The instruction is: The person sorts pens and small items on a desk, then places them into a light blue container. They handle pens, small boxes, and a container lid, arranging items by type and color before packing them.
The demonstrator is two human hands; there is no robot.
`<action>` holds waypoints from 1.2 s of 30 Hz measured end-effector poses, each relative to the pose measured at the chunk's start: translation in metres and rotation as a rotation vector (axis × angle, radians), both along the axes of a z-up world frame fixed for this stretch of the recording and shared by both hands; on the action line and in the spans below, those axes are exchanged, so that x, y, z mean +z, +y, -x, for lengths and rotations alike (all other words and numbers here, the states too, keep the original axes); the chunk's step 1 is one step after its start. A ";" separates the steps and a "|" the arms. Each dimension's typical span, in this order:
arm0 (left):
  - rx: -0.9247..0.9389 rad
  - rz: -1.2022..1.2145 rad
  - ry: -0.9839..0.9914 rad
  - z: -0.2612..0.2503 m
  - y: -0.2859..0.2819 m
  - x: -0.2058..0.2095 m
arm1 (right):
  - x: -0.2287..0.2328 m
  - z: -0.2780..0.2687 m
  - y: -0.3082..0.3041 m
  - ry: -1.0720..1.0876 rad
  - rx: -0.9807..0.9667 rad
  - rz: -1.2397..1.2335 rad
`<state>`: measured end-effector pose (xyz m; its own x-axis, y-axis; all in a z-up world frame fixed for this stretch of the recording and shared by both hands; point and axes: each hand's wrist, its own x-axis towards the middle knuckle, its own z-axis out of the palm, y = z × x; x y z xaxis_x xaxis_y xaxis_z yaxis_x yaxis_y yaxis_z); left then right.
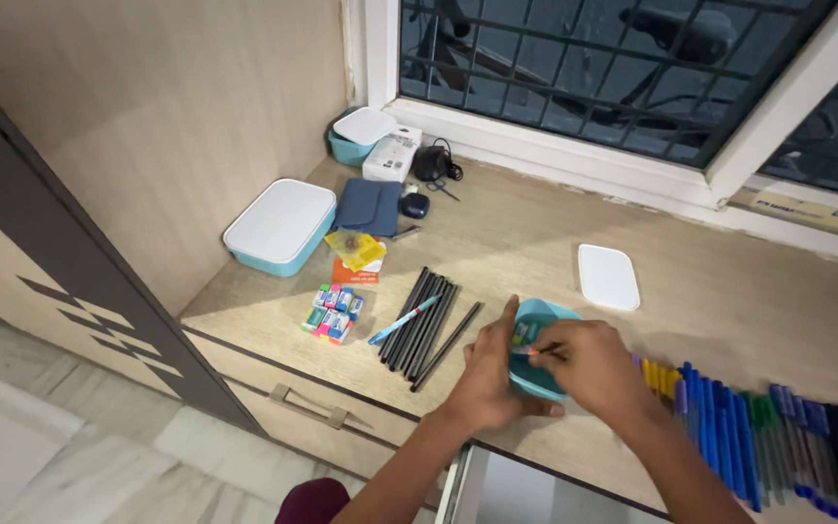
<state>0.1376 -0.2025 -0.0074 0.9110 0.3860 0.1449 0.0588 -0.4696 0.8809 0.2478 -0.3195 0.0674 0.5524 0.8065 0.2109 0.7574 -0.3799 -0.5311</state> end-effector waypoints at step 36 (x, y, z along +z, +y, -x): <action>-0.006 -0.134 -0.128 0.001 -0.005 -0.017 | -0.015 -0.016 0.024 -0.211 0.153 0.301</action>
<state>0.1364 -0.2070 -0.0242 0.8839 0.3503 0.3098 -0.0529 -0.5833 0.8105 0.2641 -0.2954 0.0519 0.3905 0.9193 0.0486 0.8981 -0.3688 -0.2397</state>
